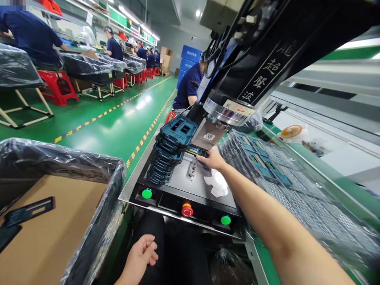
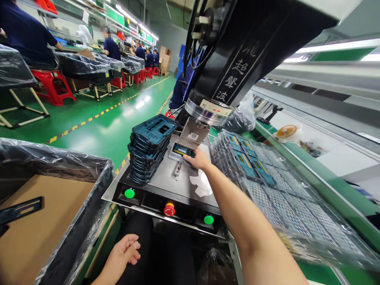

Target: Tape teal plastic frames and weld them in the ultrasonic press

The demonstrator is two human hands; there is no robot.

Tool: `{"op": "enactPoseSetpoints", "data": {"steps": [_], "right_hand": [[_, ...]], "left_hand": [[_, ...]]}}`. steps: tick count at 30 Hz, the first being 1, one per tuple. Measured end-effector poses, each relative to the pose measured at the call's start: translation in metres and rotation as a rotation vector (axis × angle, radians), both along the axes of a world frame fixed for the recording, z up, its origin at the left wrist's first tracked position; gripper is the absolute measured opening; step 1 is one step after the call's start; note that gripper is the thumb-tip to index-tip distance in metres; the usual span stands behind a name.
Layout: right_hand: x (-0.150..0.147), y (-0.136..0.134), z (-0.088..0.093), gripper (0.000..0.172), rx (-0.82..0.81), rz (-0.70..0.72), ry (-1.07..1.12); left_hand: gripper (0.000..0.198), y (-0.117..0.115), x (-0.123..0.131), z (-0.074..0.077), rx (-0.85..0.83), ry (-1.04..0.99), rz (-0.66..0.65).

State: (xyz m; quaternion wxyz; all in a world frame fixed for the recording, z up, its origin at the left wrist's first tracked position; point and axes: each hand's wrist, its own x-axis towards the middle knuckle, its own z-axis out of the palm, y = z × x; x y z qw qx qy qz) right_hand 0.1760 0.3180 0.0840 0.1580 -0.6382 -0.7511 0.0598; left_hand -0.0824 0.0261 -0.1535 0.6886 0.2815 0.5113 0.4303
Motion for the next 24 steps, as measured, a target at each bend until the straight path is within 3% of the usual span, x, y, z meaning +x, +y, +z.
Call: {"op": "enactPoseSetpoints", "data": {"steps": [3,7,12,15,17,20,24], "right_hand": [[-0.008,-0.012,-0.012,0.039,0.104,-0.005,-0.036],[-0.011,-0.014,-0.023,0.035,0.092,0.063,-0.031],[-0.015,-0.012,-0.023,0.034,0.059,0.037,-0.044],[-0.023,-0.026,-0.02,0.042,0.089,0.0,-0.041],[-0.031,-0.048,-0.021,0.043,0.211,0.014,0.005],[-0.04,-0.098,-0.026,0.03,0.433,0.14,0.144],[-0.031,-0.177,-0.037,0.026,0.419,0.288,0.159]], "left_hand": [[0.038,-0.002,0.001,-0.002,0.011,0.016,-0.002],[0.039,-0.003,0.002,-0.005,0.018,0.019,0.0],[0.037,-0.001,0.006,-0.001,0.056,0.08,-0.017],[0.04,-0.001,0.01,0.001,0.054,0.102,-0.012],[0.043,-0.002,0.011,-0.001,0.039,0.084,0.001],[0.048,-0.004,0.005,-0.003,0.028,0.132,0.033],[0.05,0.002,-0.014,0.013,0.183,0.433,0.193]]}}
